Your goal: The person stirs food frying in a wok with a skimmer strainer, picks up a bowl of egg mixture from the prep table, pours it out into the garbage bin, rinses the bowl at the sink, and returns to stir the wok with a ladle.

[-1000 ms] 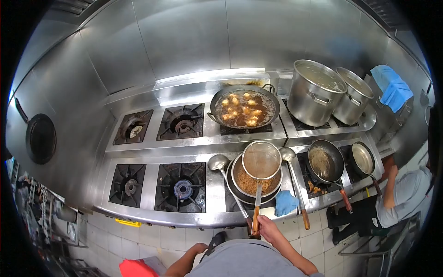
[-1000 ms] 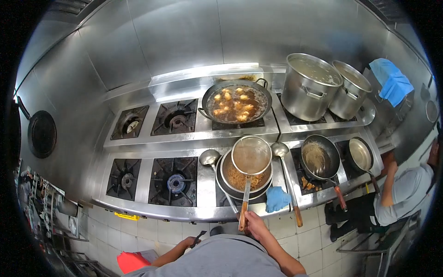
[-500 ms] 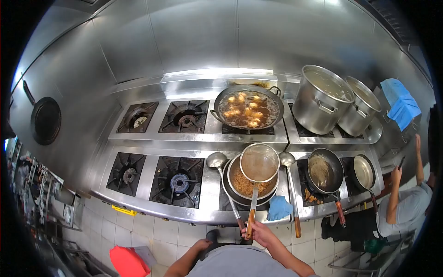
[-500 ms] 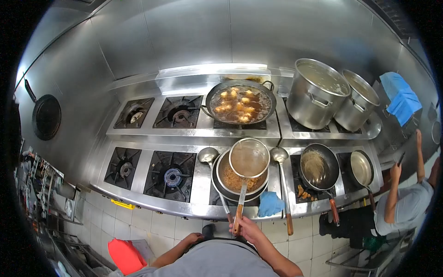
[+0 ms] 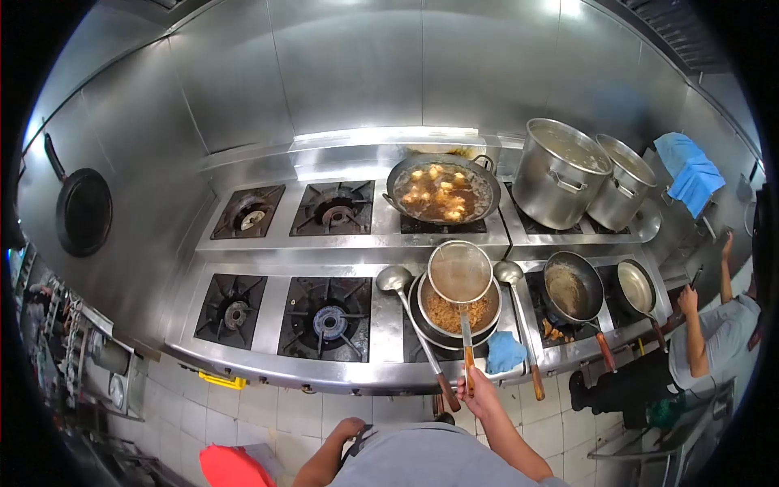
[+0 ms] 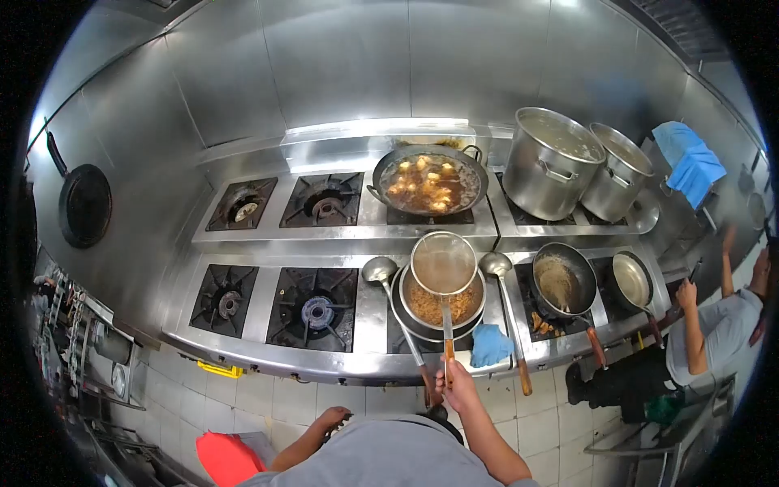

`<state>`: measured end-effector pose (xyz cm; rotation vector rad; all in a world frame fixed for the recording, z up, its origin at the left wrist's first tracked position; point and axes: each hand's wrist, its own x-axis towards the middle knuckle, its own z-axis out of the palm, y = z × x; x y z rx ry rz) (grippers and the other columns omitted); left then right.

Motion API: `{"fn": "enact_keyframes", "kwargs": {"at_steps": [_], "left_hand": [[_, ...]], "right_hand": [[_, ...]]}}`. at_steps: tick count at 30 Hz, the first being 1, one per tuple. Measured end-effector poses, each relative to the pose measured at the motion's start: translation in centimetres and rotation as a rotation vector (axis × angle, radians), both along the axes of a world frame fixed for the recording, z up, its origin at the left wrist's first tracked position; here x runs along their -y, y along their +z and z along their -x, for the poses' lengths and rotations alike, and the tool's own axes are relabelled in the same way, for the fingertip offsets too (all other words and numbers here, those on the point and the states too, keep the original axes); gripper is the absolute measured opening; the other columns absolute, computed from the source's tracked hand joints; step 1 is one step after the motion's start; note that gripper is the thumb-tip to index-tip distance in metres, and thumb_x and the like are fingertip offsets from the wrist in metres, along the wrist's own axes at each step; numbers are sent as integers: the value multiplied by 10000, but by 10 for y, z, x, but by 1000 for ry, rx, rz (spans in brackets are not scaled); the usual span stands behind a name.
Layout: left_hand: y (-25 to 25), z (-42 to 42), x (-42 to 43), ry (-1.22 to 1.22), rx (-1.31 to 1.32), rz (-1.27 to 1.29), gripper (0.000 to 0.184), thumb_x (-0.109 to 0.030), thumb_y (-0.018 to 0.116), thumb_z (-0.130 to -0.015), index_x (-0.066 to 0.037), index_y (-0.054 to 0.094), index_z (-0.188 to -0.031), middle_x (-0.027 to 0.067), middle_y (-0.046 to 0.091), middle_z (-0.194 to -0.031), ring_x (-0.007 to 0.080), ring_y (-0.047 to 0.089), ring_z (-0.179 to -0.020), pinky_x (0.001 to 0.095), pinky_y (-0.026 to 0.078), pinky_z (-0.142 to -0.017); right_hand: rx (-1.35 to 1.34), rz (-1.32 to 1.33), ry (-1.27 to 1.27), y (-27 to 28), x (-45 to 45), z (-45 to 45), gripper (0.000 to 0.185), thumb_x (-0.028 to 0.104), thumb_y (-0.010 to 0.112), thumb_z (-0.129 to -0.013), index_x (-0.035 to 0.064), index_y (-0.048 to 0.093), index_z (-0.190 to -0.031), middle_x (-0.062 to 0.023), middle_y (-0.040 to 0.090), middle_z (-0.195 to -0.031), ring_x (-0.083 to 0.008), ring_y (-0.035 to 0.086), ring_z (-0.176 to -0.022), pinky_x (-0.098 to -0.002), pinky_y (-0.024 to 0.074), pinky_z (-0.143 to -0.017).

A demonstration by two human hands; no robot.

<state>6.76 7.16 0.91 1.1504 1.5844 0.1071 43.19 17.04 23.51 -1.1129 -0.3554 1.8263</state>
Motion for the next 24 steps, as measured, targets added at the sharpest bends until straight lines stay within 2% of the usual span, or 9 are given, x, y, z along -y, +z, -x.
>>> {"fn": "enact_keyframes", "kwargs": {"at_steps": [2, 4, 5, 8, 11, 14, 16, 18, 24], "left_hand": [[-18, 16, 8, -54, 33, -121, 350, -333, 433, -789, -59, 595, -935, 154, 607, -834, 308, 579, -638, 375, 471, -608], [-33, 27, 15, 110, 56, -93, 335, -318, 421, -794, -64, 593, -927, 190, 590, -868, 352, 573, -686, 382, 468, -640], [-42, 39, 21, 56, 37, -101, 331, -323, 436, -794, -66, 596, -930, 151, 608, -842, 290, 595, -672, 374, 478, -594], [-9, 51, 37, 90, 36, 131, 326, -327, 451, -798, -71, 588, -946, 95, 616, -822, 220, 596, -647, 353, 476, -524], [-1, 69, 52, 24, 17, 160, 331, -340, 472, -790, -76, 574, -961, 49, 607, -801, 168, 573, -607, 321, 461, -466], [-26, 88, 68, 123, 61, 242, 300, -295, 521, -794, -42, 581, -944, 53, 600, -769, 152, 565, -604, 282, 460, -505], [-26, 90, 80, 202, 68, 173, 297, -292, 526, -792, -37, 589, -930, 68, 608, -776, 159, 579, -639, 288, 471, -542], [-27, 96, 91, 73, 52, 139, 342, -345, 460, -784, -77, 561, -970, 59, 602, -788, 181, 557, -568, 315, 463, -454], [-5, 97, 93, -53, 19, 90, 315, -356, 468, -755, -82, 615, -807, 68, 593, -708, 186, 548, -552, 307, 458, -452]], "right_hand": [[9, -21, -26, -3, 4, 3, 285, 315, 366, -914, 114, 455, -1096, -47, 522, -703, -141, 486, -557, -274, 419, -513], [17, -47, -53, -4, 10, 4, 281, 312, 366, -914, 115, 449, -1097, -56, 542, -727, -144, 507, -564, -272, 428, -509], [29, -83, -82, -5, 18, 7, 295, 316, 368, -911, 108, 454, -1101, -61, 555, -736, -148, 523, -569, -277, 437, -514], [19, -121, -128, -8, 38, 10, 302, 316, 384, -905, 101, 457, -1104, -72, 579, -754, -153, 547, -561, -274, 451, -507], [48, -106, -205, -9, 51, 12, 306, 325, 393, -901, 111, 452, -1111, -75, 583, -749, -155, 546, -557, -269, 451, -499], [-15, -66, -218, -19, 69, 14, 333, 421, 368, -889, 128, 466, -1012, -57, 589, -750, -152, 546, -574, -290, 439, -520], [12, -53, -214, -19, 71, 17, 399, 463, 353, -881, 114, 463, -1041, -52, 590, -751, -151, 545, -579, -285, 434, -527], [13, -72, -276, -20, 74, 19, 460, 476, 374, -868, 73, 458, -1074, -58, 581, -721, -159, 538, -559, -284, 433, -507], [-23, -119, -298, -16, 70, 27, 446, 472, 370, -870, 82, 469, -1061, -71, 601, -753, -168, 551, -573, -291, 450, -513]]}}
